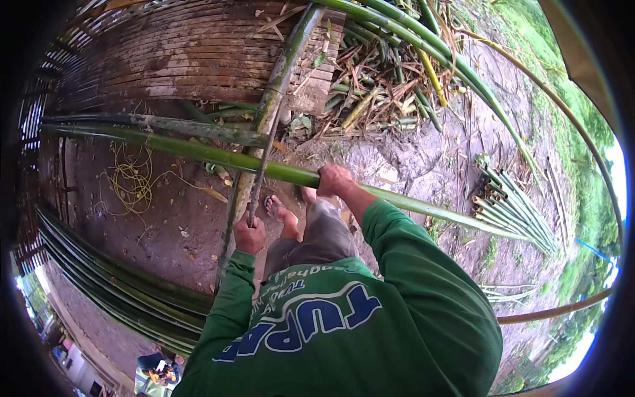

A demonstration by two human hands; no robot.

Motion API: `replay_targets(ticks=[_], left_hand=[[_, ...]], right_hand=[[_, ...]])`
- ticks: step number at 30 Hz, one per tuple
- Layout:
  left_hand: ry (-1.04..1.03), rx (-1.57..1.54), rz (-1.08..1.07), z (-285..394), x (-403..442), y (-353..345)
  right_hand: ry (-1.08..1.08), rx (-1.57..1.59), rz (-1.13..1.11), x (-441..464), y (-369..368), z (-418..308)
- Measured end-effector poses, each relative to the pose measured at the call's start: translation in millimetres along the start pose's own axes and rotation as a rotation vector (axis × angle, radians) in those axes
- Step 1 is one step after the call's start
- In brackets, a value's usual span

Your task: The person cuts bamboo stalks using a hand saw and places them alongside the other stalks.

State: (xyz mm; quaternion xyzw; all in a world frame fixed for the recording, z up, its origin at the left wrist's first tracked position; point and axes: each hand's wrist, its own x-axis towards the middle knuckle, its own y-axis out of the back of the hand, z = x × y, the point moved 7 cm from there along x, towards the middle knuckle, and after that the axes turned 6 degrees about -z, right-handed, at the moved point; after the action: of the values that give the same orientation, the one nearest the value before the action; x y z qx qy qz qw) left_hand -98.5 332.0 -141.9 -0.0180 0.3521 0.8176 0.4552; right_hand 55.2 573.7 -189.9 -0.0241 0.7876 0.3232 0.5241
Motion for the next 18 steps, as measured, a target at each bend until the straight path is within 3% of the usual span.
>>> replay_targets(ticks=[6,9,13,18], left_hand=[[0.007,-0.076,0.041,-6.9,0.5,-3.0],[-0.01,-0.037,0.038,11.3,2.4,2.0],[-0.098,0.074,0.107,37.1,-2.4,10.1],[0.061,0.04,-0.041,39.0,-35.5,-12.1]], right_hand=[[0.192,-0.022,0.138,1.1,42.4,-67.3],[0.221,0.014,-0.09,41.6,21.5,-95.4],[0.129,0.027,-0.014,40.9,17.9,-89.9],[0.077,0.051,-0.067,13.1,-5.2,-69.8]])
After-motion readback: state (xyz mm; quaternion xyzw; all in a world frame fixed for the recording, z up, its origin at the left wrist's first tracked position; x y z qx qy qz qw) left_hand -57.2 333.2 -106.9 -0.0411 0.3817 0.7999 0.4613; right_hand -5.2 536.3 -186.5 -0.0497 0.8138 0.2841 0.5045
